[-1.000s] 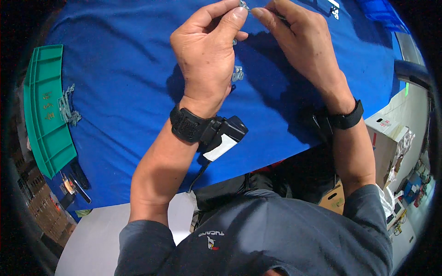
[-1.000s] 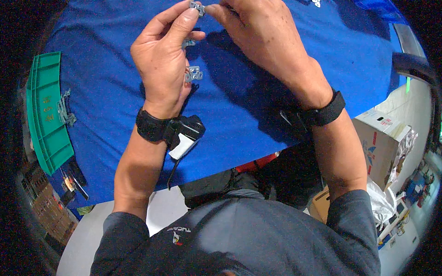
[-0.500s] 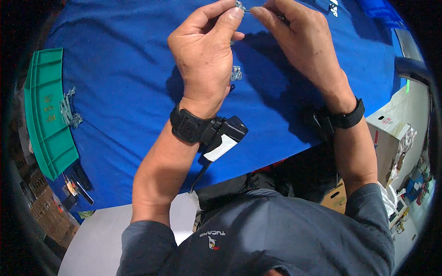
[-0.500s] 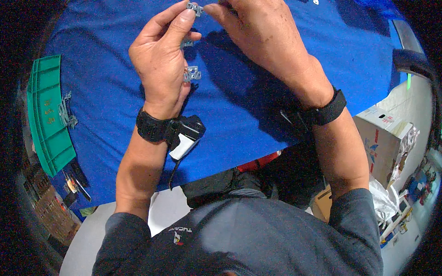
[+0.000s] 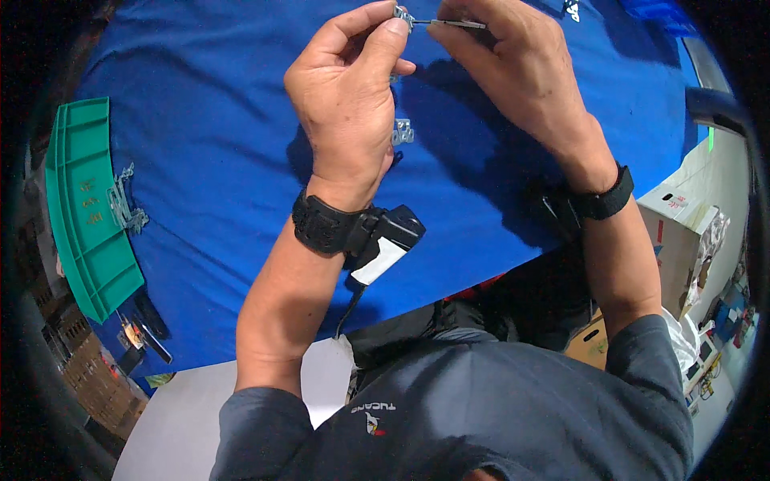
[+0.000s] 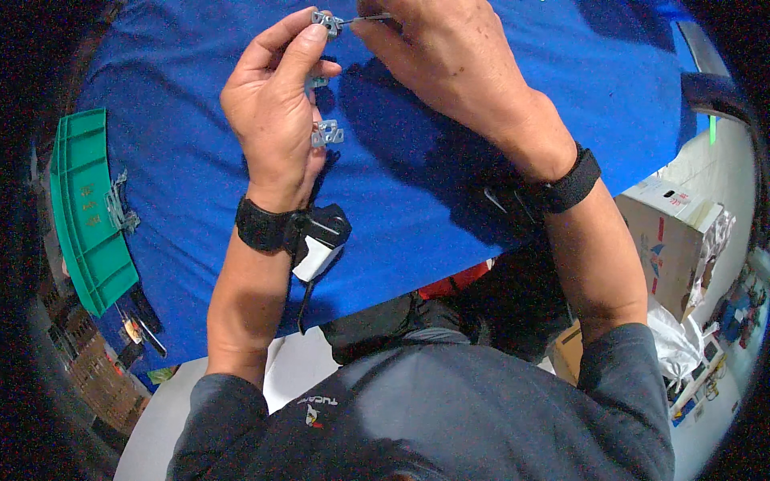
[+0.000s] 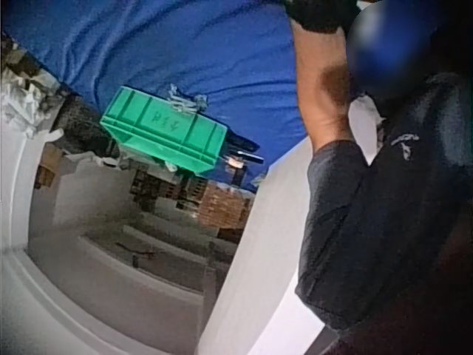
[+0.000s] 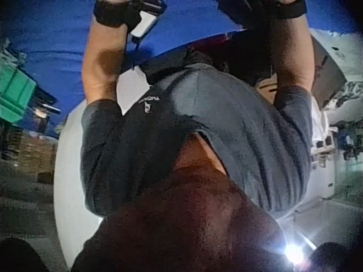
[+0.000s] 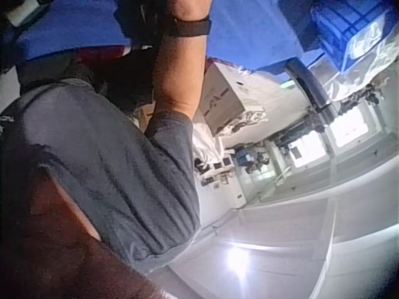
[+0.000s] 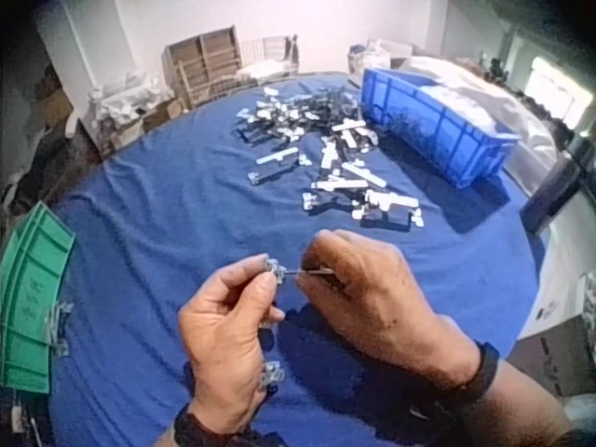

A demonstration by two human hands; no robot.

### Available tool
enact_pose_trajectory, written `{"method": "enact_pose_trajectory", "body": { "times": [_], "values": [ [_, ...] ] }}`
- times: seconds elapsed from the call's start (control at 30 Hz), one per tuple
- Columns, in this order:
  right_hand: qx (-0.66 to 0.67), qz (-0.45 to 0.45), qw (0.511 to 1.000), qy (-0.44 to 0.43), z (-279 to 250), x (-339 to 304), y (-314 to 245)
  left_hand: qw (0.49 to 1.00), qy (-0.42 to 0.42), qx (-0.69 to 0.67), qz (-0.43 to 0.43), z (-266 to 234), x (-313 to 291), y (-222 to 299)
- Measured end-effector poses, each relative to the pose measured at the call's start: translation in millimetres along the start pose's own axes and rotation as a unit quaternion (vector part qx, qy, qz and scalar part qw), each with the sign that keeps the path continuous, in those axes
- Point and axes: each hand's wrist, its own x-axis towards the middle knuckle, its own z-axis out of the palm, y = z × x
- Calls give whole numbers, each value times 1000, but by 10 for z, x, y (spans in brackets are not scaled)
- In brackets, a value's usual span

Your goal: Assembling small metal components using a small manual tool on a workstation.

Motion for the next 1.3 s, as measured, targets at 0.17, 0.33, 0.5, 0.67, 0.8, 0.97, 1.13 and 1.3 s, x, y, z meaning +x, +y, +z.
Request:
{"method": "enact_pose_trajectory", "body": {
  "times": [0.17,0.33,0.5,0.67,0.8,0.97,1.13,1.3],
  "values": [
    [1,0,1000,4,3,4,-3,1000,6,-8,0,3,2,-12],
    [-14,3,1000,2,-3,-4,-35,1000,3,-20,4,12,-11,9],
    [-41,-10,999,8,-20,2,-25,999,-8,-44,7,1,-15,2],
    [-72,-13,997,10,28,-25,8,998,-11,-64,4,-16,-4,-4],
    [-50,-18,998,29,108,-24,61,998,-10,-60,16,-25,-3,-20],
    [-21,-16,1000,2,71,-21,22,998,-6,-66,13,-16,-2,-8],
    [-63,-1,998,10,75,-3,-65,999,3,-44,-5,-22,6,-19],
    [-30,-41,999,20,115,-25,41,998,-9,-58,1,-17,-14,5]
  ]
}}
